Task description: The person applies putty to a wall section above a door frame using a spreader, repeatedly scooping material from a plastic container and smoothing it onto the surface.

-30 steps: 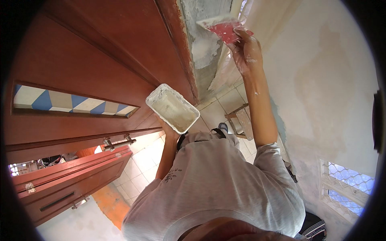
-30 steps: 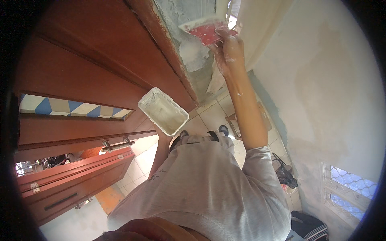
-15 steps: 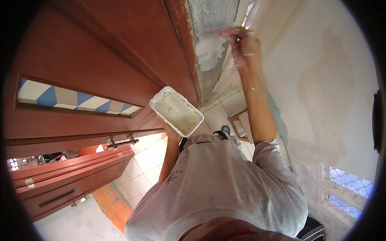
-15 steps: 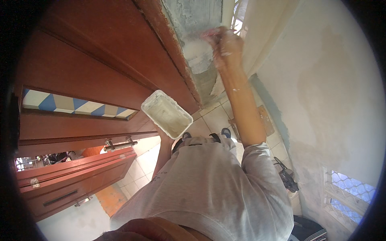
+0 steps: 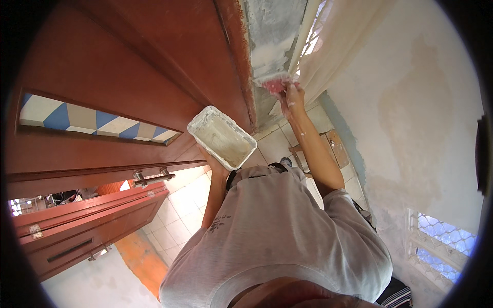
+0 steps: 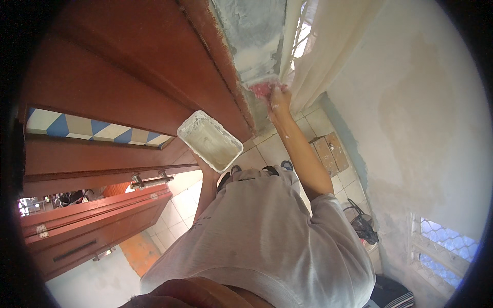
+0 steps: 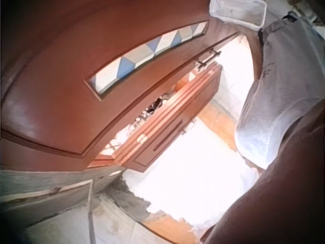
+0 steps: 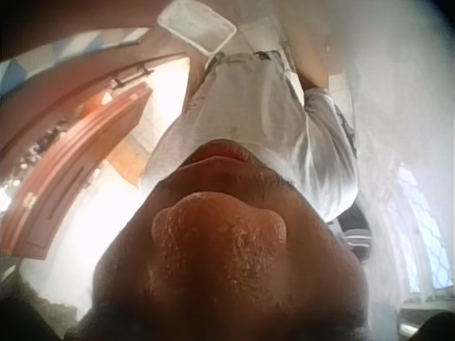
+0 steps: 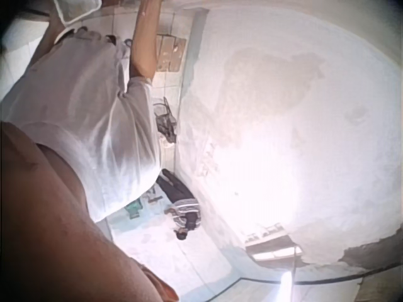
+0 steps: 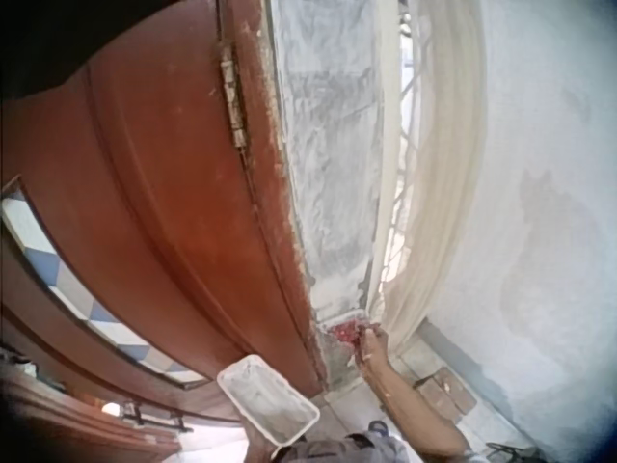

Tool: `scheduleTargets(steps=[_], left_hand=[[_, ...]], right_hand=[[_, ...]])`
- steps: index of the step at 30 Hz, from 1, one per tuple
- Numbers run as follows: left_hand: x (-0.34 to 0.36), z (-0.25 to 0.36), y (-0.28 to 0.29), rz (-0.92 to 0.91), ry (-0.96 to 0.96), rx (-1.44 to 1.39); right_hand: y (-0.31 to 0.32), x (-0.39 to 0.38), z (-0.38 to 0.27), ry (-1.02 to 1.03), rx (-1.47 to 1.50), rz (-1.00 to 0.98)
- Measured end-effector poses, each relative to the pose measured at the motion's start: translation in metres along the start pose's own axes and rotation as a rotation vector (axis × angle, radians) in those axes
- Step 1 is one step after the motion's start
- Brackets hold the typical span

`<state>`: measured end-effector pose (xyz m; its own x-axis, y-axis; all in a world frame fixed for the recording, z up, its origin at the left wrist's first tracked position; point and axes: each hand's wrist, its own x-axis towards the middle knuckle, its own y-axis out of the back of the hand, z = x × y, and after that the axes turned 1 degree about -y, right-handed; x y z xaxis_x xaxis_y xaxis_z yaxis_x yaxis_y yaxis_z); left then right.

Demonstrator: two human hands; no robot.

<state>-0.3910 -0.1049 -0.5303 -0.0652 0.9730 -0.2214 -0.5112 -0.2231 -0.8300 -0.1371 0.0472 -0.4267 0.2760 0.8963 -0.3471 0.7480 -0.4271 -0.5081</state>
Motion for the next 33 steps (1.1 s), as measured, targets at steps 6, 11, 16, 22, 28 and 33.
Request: scheduleTargets(steps=[6,11,16,22,28,33], left_hand=[[0.001,0.002,-0.007,0.045,-0.021,0.020],[0.006,-0.002,-0.006,-0.013,0.034,-0.003],[0.006,-0.006,-0.005,-0.033,0.041,-0.059],[-0.005,-0.004,-0.015,-0.101,0.042,-0.037],[-0.014,0.000,-0.004,0.006,-0.003,-0.024],[-0.018,0.004,-0.001,0.110,-0.028,0.030]], right_hand=[[-0.066,0.005,-0.095,0.105,0.175,-0.150],[-0.077,-0.047,-0.133,0.224,0.335,-0.184],[-0.013,-0.039,-0.076,0.033,0.416,-0.172],[0.019,-0.014,0.015,-0.355,0.605,-0.173],[0.004,-0.025,0.046,-0.322,0.792,-0.016],[0.007,-0.016,0.078,-0.347,0.929,-0.086]])
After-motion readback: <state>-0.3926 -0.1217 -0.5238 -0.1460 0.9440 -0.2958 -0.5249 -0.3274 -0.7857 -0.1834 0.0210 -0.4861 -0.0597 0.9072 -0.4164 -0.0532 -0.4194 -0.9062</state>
